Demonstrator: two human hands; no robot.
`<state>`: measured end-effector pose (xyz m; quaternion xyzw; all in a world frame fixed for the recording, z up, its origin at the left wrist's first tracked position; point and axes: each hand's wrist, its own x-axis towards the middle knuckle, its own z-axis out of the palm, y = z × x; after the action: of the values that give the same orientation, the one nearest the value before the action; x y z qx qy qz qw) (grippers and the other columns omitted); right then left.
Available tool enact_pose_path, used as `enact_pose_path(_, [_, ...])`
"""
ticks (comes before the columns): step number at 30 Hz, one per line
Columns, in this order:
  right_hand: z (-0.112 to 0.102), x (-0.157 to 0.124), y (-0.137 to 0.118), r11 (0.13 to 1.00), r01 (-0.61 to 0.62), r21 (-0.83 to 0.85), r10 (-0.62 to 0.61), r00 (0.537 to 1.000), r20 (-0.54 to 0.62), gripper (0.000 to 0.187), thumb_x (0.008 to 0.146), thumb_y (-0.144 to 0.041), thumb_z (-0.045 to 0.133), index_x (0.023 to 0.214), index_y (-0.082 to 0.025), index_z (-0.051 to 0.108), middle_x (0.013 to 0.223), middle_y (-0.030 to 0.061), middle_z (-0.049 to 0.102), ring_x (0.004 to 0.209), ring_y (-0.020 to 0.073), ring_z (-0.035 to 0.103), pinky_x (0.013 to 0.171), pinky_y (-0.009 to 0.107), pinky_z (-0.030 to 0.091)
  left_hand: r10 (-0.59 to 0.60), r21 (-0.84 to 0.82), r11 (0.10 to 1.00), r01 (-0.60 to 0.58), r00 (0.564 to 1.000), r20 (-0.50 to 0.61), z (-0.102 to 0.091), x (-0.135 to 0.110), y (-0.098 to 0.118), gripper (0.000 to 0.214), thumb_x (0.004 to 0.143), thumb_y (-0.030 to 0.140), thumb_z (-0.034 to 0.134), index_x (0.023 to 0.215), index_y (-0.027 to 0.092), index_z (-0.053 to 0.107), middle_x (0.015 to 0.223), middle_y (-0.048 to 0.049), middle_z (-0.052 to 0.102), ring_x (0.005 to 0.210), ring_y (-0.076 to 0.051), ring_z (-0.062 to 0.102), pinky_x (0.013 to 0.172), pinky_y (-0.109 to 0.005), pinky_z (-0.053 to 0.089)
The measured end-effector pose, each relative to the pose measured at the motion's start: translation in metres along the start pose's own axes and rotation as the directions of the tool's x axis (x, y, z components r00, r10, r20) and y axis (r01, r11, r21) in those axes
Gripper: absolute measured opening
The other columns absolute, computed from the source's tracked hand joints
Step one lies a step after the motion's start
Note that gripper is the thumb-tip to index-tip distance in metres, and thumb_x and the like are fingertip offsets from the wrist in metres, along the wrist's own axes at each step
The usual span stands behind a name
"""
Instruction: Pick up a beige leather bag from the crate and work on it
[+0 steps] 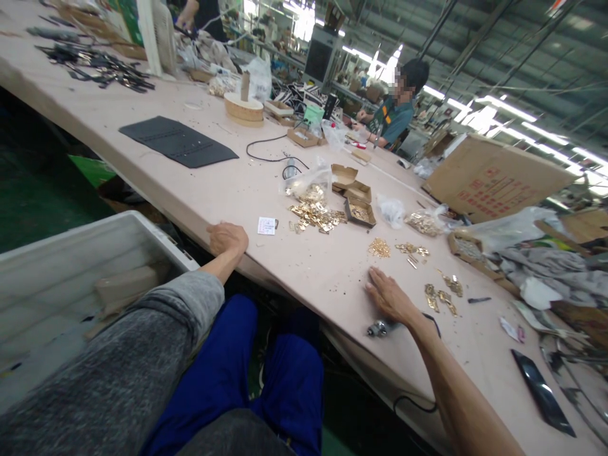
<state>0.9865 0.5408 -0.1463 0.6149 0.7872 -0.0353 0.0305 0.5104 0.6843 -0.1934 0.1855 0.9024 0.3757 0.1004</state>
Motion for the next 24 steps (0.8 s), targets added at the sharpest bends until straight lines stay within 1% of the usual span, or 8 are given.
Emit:
enact_pose_path(3, [0.0, -0.005, 0.009, 1.0, -0.009, 0.021, 0.011, 0.998, -0.058, 0.073, 0.109, -0.06, 0.02, 0.161, -0.01, 0.036, 0.165, 0.017, 0.032, 0.155, 0.0306, 0.027, 0.127, 0.059, 0.026, 0.003, 0.0, 1.0, -0.003, 1.0, 0.017, 0.001, 0.001, 0.0, 0.037, 0.105, 0.029, 0.042, 0.124, -0.002, 0.045, 0.109, -0.032, 0.068, 0.113, -0.044, 0.068, 0.096, -0.051, 0.055])
enact_pose_path(6, [-0.001, 0.001, 0.018, 0.999, -0.025, 0.029, 0.028, 0.994, -0.107, 0.073, 0.109, -0.059, 0.02, 0.161, -0.01, 0.034, 0.165, 0.017, 0.033, 0.155, 0.031, 0.028, 0.127, 0.061, 0.025, 0.006, -0.001, 1.0, -0.006, 0.999, 0.032, -0.001, 0.001, 0.0, 0.034, 0.106, 0.03, 0.041, 0.122, 0.0, 0.044, 0.108, -0.0314, 0.067, 0.112, -0.044, 0.068, 0.095, -0.052, 0.056])
enact_pose_path(11, [-0.001, 0.011, 0.021, 1.0, 0.017, -0.004, -0.017, 1.0, -0.023, 0.069, 0.109, -0.055, 0.021, 0.161, -0.011, 0.035, 0.167, 0.0147, 0.029, 0.154, 0.0322, 0.028, 0.123, 0.063, 0.031, -0.004, -0.008, 1.0, 0.004, 1.0, 0.013, -0.006, -0.002, 0.003, 0.034, 0.105, 0.028, 0.044, 0.122, -0.001, 0.047, 0.109, -0.031, 0.068, 0.111, -0.044, 0.069, 0.094, -0.052, 0.057])
enact_pose_path(14, [0.0, 0.0, 0.02, 0.999, -0.013, -0.04, 0.012, 1.0, -0.015, 0.066, 0.11, -0.053, 0.019, 0.159, -0.015, 0.04, 0.166, 0.0129, 0.033, 0.154, 0.0328, 0.027, 0.123, 0.064, 0.031, -0.014, -0.005, 1.0, 0.014, 1.0, -0.01, -0.006, -0.003, 0.003, 0.034, 0.104, 0.029, 0.047, 0.121, -0.001, 0.05, 0.108, -0.0301, 0.07, 0.109, -0.043, 0.071, 0.093, -0.051, 0.058])
enact_pose_path(16, [-0.001, -0.01, 0.015, 0.998, -0.036, -0.051, 0.034, 0.999, -0.034, 0.067, 0.11, -0.054, 0.019, 0.16, -0.014, 0.039, 0.166, 0.0128, 0.032, 0.155, 0.0325, 0.026, 0.124, 0.065, 0.03, -0.018, 0.0, 1.0, 0.018, 0.999, -0.026, -0.004, -0.003, 0.003, 0.034, 0.104, 0.028, 0.047, 0.122, -0.001, 0.051, 0.109, -0.0309, 0.069, 0.109, -0.042, 0.07, 0.094, -0.051, 0.058])
enact_pose_path(19, [-0.001, -0.026, 0.0, 0.999, 0.0, -0.035, 0.0, 1.0, -0.015, 0.068, 0.11, -0.053, 0.019, 0.162, -0.011, 0.035, 0.167, 0.0133, 0.03, 0.155, 0.0307, 0.025, 0.125, 0.062, 0.029, -0.012, -0.002, 1.0, 0.012, 1.0, -0.026, -0.004, -0.004, 0.003, 0.034, 0.104, 0.028, 0.046, 0.122, -0.001, 0.05, 0.11, -0.0309, 0.069, 0.111, -0.043, 0.07, 0.094, -0.051, 0.058])
enact_pose_path(21, [-0.002, -0.035, -0.009, 0.999, 0.04, -0.011, -0.039, 0.999, 0.014, 0.067, 0.111, -0.052, 0.019, 0.162, -0.012, 0.036, 0.167, 0.0132, 0.03, 0.155, 0.0298, 0.027, 0.126, 0.062, 0.027, -0.008, -0.006, 1.0, 0.008, 1.0, -0.012, -0.004, -0.004, 0.002, 0.035, 0.105, 0.029, 0.045, 0.121, -0.001, 0.049, 0.109, -0.03, 0.069, 0.11, -0.044, 0.07, 0.094, -0.052, 0.058])
enact_pose_path(24, [-0.004, -0.041, -0.009, 0.999, 0.042, 0.026, -0.041, 0.999, -0.009, 0.068, 0.11, -0.054, 0.02, 0.16, -0.011, 0.039, 0.163, 0.0143, 0.037, 0.154, 0.0288, 0.029, 0.128, 0.06, 0.024, -0.008, -0.007, 1.0, 0.008, 1.0, 0.003, -0.005, -0.004, 0.002, 0.034, 0.106, 0.029, 0.043, 0.121, -0.001, 0.047, 0.109, -0.03, 0.068, 0.111, -0.044, 0.069, 0.094, -0.052, 0.057])
